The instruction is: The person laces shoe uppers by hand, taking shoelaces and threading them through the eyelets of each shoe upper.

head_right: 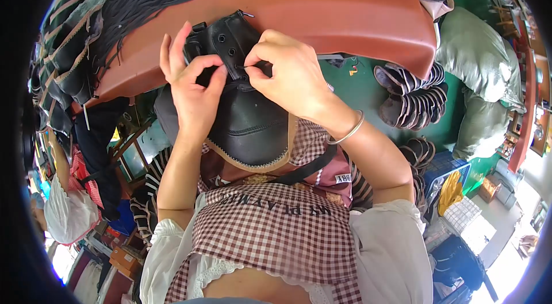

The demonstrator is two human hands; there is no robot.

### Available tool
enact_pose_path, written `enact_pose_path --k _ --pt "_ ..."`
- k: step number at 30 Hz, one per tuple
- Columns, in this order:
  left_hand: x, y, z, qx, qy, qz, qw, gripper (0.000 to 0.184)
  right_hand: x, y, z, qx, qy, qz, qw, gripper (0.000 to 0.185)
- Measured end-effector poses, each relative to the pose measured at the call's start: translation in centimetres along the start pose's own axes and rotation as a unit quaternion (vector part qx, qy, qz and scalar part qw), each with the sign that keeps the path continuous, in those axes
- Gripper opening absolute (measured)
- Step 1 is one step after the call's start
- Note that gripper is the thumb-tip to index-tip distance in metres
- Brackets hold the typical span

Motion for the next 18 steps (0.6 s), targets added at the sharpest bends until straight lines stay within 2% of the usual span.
enact_pose_path --k 2,8,13,17,18 --pt "-0.9 0.2 0.3 -0.004 -0.003 -0.040 0.999 0.015 -0.4 0.2 0.7 -0.032 0.002 -0.009 0.999 0.008" --pt "-1.2 0.0 1.4 -0.048 -0.044 -0.076 0.995 0.014 -0.5 0.1 0.6 -0.002 0.015 0.017 1.000 0.008" --pt "-1.3 -0.3 2.0 -0.058 -0.066 -0.095 0.992 0.013 0.2 0.0 -1.7 0.090 0.112 0.073 0.987 0.012" --pt "-1.5 -0.4 2.4 -0.068 -0.078 -0.087 0.991 0.013 0.0 0.0 -1.7 0.086 0.110 0.065 0.988 0.014" --pt "-1.6 -0.4 2.5 -0.067 -0.078 -0.088 0.991 0.013 -0.4 0.0 -2.7 0.111 0.170 0.060 0.977 0.013"
Point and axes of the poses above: each hand's wrist, its own y-axis away from the middle knuckle, its own x-axis out of the back of the hand, z = x × y, the point moved 10 cm from there along -y, towards the middle knuckle, and after that the axes turned 8 degrees about y, right-handed, at the moved point
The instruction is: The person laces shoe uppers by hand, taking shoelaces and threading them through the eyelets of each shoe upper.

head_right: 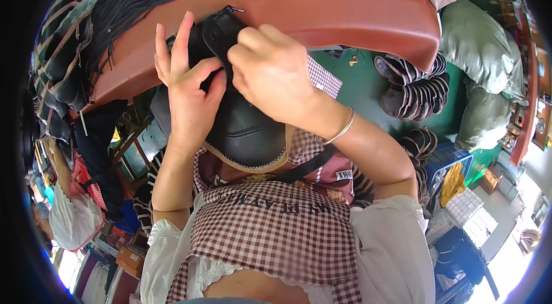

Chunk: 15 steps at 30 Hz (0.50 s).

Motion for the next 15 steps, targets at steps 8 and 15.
enact_pose_path --k 8,15 --pt "0.4 -0.5 0.1 0.017 -0.038 -0.039 0.998 0.013 -1.2 0.3 2.2 -0.060 -0.107 -0.089 0.988 0.011" --pt "-0.3 -0.5 0.1 -0.012 -0.043 -0.031 0.999 0.014 -2.0 0.5 2.5 -0.095 -0.166 -0.101 0.976 0.010"
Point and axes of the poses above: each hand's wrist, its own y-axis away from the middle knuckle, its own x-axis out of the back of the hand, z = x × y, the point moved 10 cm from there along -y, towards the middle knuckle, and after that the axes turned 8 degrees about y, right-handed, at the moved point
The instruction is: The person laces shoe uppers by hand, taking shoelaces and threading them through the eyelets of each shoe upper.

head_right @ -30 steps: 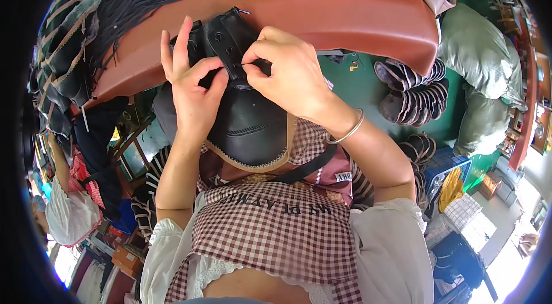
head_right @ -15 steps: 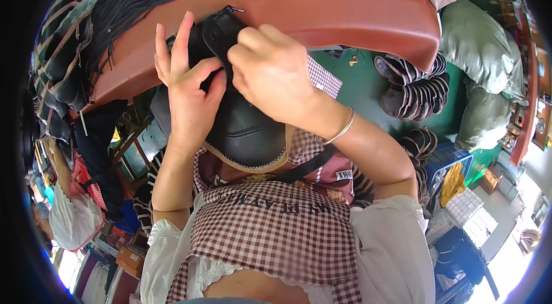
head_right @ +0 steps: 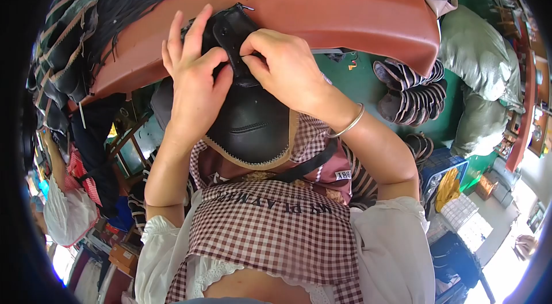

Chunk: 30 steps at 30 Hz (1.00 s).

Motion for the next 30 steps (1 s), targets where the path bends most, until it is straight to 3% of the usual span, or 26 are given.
enact_pose_path --k 3,4,5,7,8,9,10,11,13,15,17,19,20,21,24,27,30 --pt "1.5 0.1 -0.2 0.018 0.035 -0.043 0.998 0.015 0.0 0.0 -0.1 -0.003 -0.029 -0.007 1.000 0.012" --pt "3.1 0.6 -0.8 0.041 0.160 -0.075 0.983 0.013 0.3 0.0 0.1 -0.009 -0.056 -0.001 0.998 0.013" --pt "4.8 1.2 -2.1 0.075 0.362 -0.122 0.921 0.008 0.5 0.0 0.2 -0.009 -0.056 0.001 0.998 0.013" --pt "9.1 4.1 -6.2 0.094 0.662 -0.039 0.742 0.031 0.1 0.0 0.8 -0.019 -0.050 -0.038 0.998 0.013" --pt "11.6 5.9 -9.0 0.162 0.697 0.030 0.698 0.040 0.3 -0.1 1.0 -0.023 -0.051 -0.033 0.998 0.013" --pt "15.0 6.8 -10.2 0.067 0.791 0.078 0.603 0.033 0.2 -0.2 1.1 -0.034 -0.072 -0.048 0.996 0.013" --pt "19.5 11.0 -15.8 0.224 0.669 0.364 0.608 0.018 -0.1 -0.3 1.4 -0.045 -0.092 -0.065 0.993 0.013" --pt "21.5 12.3 -18.6 0.115 0.810 0.305 0.487 0.015 0.0 -0.4 2.6 -0.059 -0.104 -0.033 0.992 0.012" --pt "21.6 11.7 -18.1 0.022 0.851 0.144 0.505 0.019 0.8 -0.8 3.0 -0.085 -0.189 0.017 0.978 0.010" --pt "16.0 11.9 -17.7 0.269 0.686 0.312 0.600 0.022 2.4 -1.8 -2.6 0.144 0.032 0.115 0.982 0.012" --pt "8.4 9.1 -12.5 0.282 0.631 0.246 0.680 0.021 -0.6 -2.4 -5.5 0.205 0.150 0.087 0.963 0.012" --pt "2.8 7.7 -10.7 0.318 0.586 0.131 0.734 0.016 -3.7 -3.5 -5.1 0.176 0.152 0.013 0.973 0.010" --pt "2.4 6.9 -9.8 0.307 0.506 0.094 0.801 0.014 -3.9 -3.7 -5.7 0.186 0.148 0.009 0.971 0.010" --pt "3.2 5.8 -8.3 0.227 0.401 0.076 0.884 0.013 -4.1 -3.9 -5.4 0.158 0.140 -0.022 0.977 0.008" --pt "4.4 5.4 -7.7 0.206 0.292 0.114 0.927 0.018 -4.8 -4.1 -4.9 0.127 0.142 -0.059 0.980 0.005" --pt "4.7 5.1 -7.3 0.168 0.228 0.089 0.955 0.016 -5.0 -4.3 -4.8 0.123 0.155 -0.066 0.978 0.005" --pt "5.0 4.5 -6.5 0.159 0.189 0.102 0.964 0.012 -4.9 -4.3 -4.8 0.119 0.158 -0.068 0.978 0.005"
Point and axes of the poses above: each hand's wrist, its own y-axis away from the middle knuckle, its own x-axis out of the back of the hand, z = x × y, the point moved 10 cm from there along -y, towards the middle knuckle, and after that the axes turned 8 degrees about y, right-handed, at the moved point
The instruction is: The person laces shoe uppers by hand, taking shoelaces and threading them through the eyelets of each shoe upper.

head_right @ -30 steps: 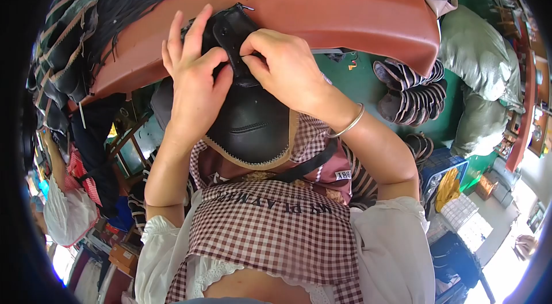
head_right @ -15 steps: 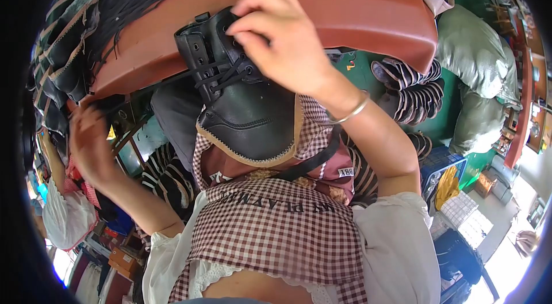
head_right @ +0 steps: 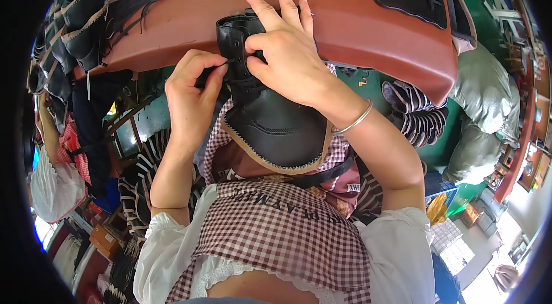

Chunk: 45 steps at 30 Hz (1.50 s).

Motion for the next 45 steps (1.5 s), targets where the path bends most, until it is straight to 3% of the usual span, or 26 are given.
enact_pose_path --k 10,17,20,22,23,24,25,26,27,28,29,30,31,33,35,37,39,41,45 --pt "-0.6 -0.5 1.9 -0.074 -0.089 -0.012 0.993 0.011 0.3 0.2 0.1 0.003 -0.025 0.014 1.000 0.007" --pt "-1.5 -1.1 1.8 -0.058 -0.092 -0.042 0.993 0.010 0.2 0.2 -0.1 -0.001 -0.018 0.012 1.000 0.004" --pt "-2.0 -1.2 0.7 -0.013 -0.067 -0.067 0.995 0.013 0.3 0.3 -0.8 0.020 0.057 0.015 0.998 0.006" --pt "-1.9 -1.0 -1.5 0.072 0.063 -0.059 0.994 0.016 2.5 0.4 -0.1 0.009 0.050 0.041 0.998 0.008" --pt "-1.6 -1.1 -1.5 0.072 0.062 -0.062 0.994 0.016 4.3 0.8 0.6 -0.003 0.043 0.062 0.997 0.009" --pt "-1.8 -1.0 -2.2 0.118 0.058 -0.091 0.987 0.018 5.9 1.2 2.5 -0.003 -0.144 0.044 0.989 0.012" --pt "-2.1 -0.7 -3.0 0.163 0.055 -0.119 0.978 0.020 7.6 1.7 4.8 -0.084 -0.394 -0.002 0.915 0.011" --pt "-2.0 -0.6 -3.2 0.165 0.057 -0.118 0.978 0.020 11.5 3.0 6.0 -0.057 -0.432 0.065 0.898 0.017" --pt "-1.9 -0.7 -3.2 0.158 0.089 -0.110 0.977 0.019 14.3 4.6 9.4 -0.133 -0.549 0.072 0.822 0.026" --pt "-1.8 -0.8 -3.1 0.151 0.119 -0.100 0.976 0.018 18.5 6.0 10.8 -0.052 -0.594 0.174 0.784 0.031" --pt "-1.7 -0.9 -3.3 0.151 0.120 -0.099 0.976 0.018 20.8 6.8 11.4 0.011 -0.767 0.152 0.623 0.037" --pt "-0.9 -1.3 -2.6 0.100 0.109 -0.064 0.987 0.017 22.8 7.5 11.7 0.090 -0.774 0.152 0.608 0.039" --pt "-0.2 -1.6 -1.8 0.047 0.098 -0.030 0.994 0.016 22.0 7.5 11.3 0.092 -0.773 0.153 0.608 0.039" --pt "-1.0 -2.1 0.4 -0.039 0.048 -0.006 0.998 0.018 15.9 7.2 11.3 -0.099 -0.610 0.187 0.763 0.035" --pt "-2.9 -2.8 2.7 -0.122 -0.046 0.001 0.991 0.020 9.3 4.9 9.2 -0.147 -0.631 0.144 0.748 0.028" --pt "-4.3 -3.3 2.5 -0.112 -0.070 -0.005 0.991 0.019 5.5 4.5 8.3 -0.142 -0.675 0.078 0.720 0.023" --pt "-5.0 -3.8 2.0 -0.077 -0.037 -0.011 0.996 0.020 3.5 5.1 8.9 -0.256 -0.499 0.051 0.827 0.016" --pt "-5.6 -3.9 2.3 -0.076 -0.032 -0.028 0.996 0.019 4.4 4.4 7.2 -0.185 -0.338 0.142 0.912 0.005" --pt "-5.7 -3.8 2.8 -0.104 -0.030 -0.026 0.994 0.018 4.8 4.5 6.2 -0.156 -0.225 0.188 0.943 0.009"
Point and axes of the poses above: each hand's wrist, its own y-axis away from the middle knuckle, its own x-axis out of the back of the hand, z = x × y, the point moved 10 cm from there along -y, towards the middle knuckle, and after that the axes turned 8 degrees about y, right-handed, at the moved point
